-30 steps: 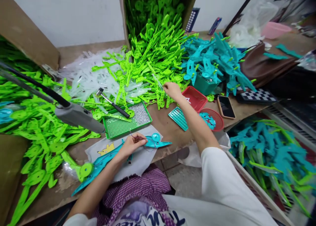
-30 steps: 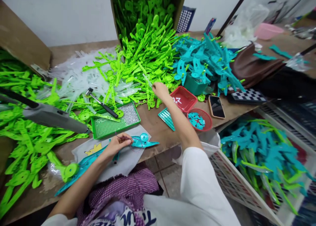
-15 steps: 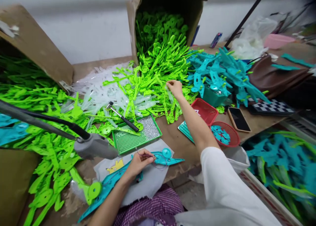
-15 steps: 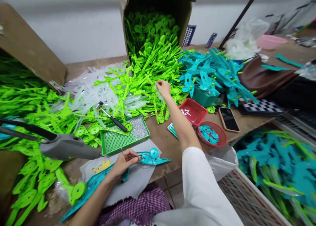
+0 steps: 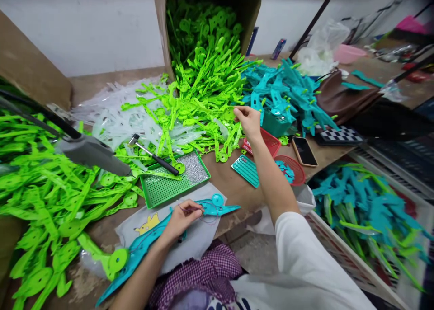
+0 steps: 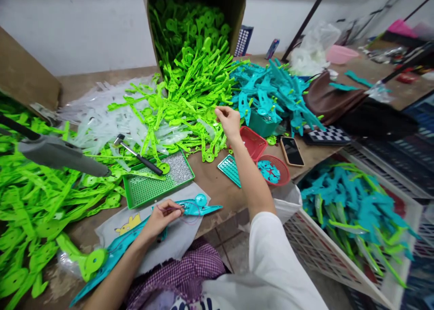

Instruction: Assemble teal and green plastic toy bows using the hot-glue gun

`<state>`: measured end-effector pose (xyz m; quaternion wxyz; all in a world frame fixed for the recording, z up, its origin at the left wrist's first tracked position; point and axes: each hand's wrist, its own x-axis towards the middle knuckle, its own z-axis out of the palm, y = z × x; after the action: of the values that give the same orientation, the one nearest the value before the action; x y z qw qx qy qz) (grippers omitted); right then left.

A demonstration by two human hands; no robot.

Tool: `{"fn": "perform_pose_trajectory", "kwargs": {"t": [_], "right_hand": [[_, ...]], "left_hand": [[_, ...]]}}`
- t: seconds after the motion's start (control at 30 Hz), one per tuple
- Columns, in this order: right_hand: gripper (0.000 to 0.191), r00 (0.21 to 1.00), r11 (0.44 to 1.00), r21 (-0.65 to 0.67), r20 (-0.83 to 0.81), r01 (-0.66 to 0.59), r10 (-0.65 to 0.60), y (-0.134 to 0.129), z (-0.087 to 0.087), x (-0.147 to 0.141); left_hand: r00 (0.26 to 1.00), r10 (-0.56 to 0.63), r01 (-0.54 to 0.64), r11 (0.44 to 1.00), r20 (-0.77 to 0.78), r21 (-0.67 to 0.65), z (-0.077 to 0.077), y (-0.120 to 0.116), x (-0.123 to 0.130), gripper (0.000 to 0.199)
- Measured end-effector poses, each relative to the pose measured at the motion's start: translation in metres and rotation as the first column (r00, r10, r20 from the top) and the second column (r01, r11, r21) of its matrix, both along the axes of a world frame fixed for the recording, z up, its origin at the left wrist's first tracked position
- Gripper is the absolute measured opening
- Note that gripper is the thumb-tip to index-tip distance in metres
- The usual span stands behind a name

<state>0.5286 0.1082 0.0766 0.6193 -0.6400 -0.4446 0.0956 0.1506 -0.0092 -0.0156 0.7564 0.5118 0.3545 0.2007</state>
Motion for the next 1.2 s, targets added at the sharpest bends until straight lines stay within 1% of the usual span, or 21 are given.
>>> {"fn": "perform_pose_trajectory", "kwargs": {"t": [0.1,0.17,0.23,0.3,0.37,0.47,0.5,0.53,0.57,0.63,0.67,0.7,0.73,0.77,0.8,0.83,0.87,0.93,1.03,1.1,1.2], "right_hand": [[0.047,0.999,1.000,0.017,-0.045,-0.003,0.004,-0.007,-0.003,-0.008],[0.043,0.990,1.000,0.017,-0.138,0.016,-0.013,-0.007,-0.010,-0.015],[0.038,0.962,1.000,-0.011,-0.272,0.019,-0.021,-0.006,-0.020,-0.025],[0.034,0.917,0.998,-0.058,-0.399,-0.014,-0.010,-0.005,-0.033,-0.037],[0.032,0.876,0.995,-0.093,-0.483,-0.047,-0.004,-0.002,-0.046,-0.051],[0.030,0.846,0.994,-0.104,-0.532,-0.041,-0.021,0.006,-0.061,-0.075],[0.030,0.843,0.994,-0.100,-0.538,-0.053,-0.009,0.009,-0.065,-0.084],[0.031,0.840,0.991,-0.099,-0.542,-0.096,0.027,0.013,-0.068,-0.092],[0.034,0.835,0.981,-0.101,-0.543,-0.168,0.088,0.018,-0.069,-0.100],[0.042,0.827,0.925,-0.136,-0.506,-0.355,0.244,0.027,-0.070,-0.109],[0.045,0.842,0.893,-0.179,-0.449,-0.412,0.298,0.032,-0.069,-0.109],[0.047,0.881,0.880,-0.242,-0.358,-0.408,0.310,0.038,-0.067,-0.107],[0.047,0.927,0.886,-0.302,-0.242,-0.351,0.285,0.044,-0.065,-0.103],[0.047,0.964,0.901,-0.344,-0.124,-0.265,0.236,0.052,-0.063,-0.098],[0.047,0.983,0.913,-0.367,-0.026,-0.179,0.182,0.060,-0.061,-0.092],[0.047,0.990,0.919,-0.378,0.038,-0.114,0.138,0.069,-0.059,-0.088],[0.048,0.991,0.918,-0.388,0.063,-0.082,0.115,0.079,-0.058,-0.085],[0.048,0.992,0.901,-0.425,0.043,-0.088,0.117,0.098,-0.059,-0.085],[0.035,0.992,0.865,-0.490,0.001,-0.111,0.128,0.120,-0.067,-0.090],[0.029,0.994,0.856,-0.507,-0.008,-0.096,0.107,0.126,-0.072,-0.089],[0.031,0.999,0.854,-0.520,0.002,-0.032,0.039,0.120,-0.077,-0.074]], "left_hand": [[1.000,0.004,-0.004,1.000,0.003,-0.002,0.000,-0.001,0.000,0.043],[1.000,0.009,-0.009,1.000,0.010,-0.003,-0.001,-0.002,0.000,0.042],[1.000,0.009,-0.009,1.000,0.017,0.001,-0.002,-0.002,-0.001,0.041],[1.000,0.009,-0.009,1.000,0.026,0.009,-0.002,-0.002,-0.002,0.041],[0.999,0.006,-0.007,1.000,0.041,0.010,-0.003,-0.002,-0.002,0.041],[0.999,0.004,-0.004,1.000,0.049,-0.005,-0.003,-0.003,-0.003,0.042],[0.999,0.002,-0.001,1.000,0.046,-0.008,-0.004,-0.003,-0.003,0.043],[0.999,-0.001,0.001,1.000,0.042,-0.010,-0.005,-0.004,-0.002,0.044],[0.999,-0.004,0.004,1.000,0.040,-0.012,-0.006,-0.004,-0.002,0.045],[0.999,-0.005,0.006,1.000,0.044,-0.017,-0.009,-0.005,-0.002,0.048],[0.999,-0.005,0.006,1.000,0.048,-0.019,-0.010,-0.005,-0.002,0.049],[0.999,-0.005,0.006,1.000,0.050,-0.020,-0.012,-0.006,-0.002,0.050],[0.999,-0.006,0.007,1.000,0.050,-0.020,-0.013,-0.006,-0.002,0.050],[0.999,-0.008,0.009,1.000,0.048,-0.019,-0.014,-0.006,-0.001,0.050],[0.999,-0.012,0.013,1.000,0.045,-0.015,-0.015,-0.006,-0.001,0.050],[0.999,-0.017,0.017,1.000,0.041,-0.007,-0.015,-0.006,-0.001,0.050],[0.999,-0.021,0.021,1.000,0.037,0.003,-0.015,-0.006,-0.001,0.050],[0.999,-0.024,0.024,0.999,0.034,0.022,-0.014,-0.006,-0.002,0.049],[0.999,-0.032,0.031,0.999,0.028,0.032,-0.013,-0.005,-0.003,0.046],[0.999,-0.043,0.042,0.998,0.019,0.039,-0.015,-0.004,-0.003,0.045],[0.999,-0.051,0.050,0.997,0.016,0.053,-0.018,-0.004,-0.003,0.044]]}}
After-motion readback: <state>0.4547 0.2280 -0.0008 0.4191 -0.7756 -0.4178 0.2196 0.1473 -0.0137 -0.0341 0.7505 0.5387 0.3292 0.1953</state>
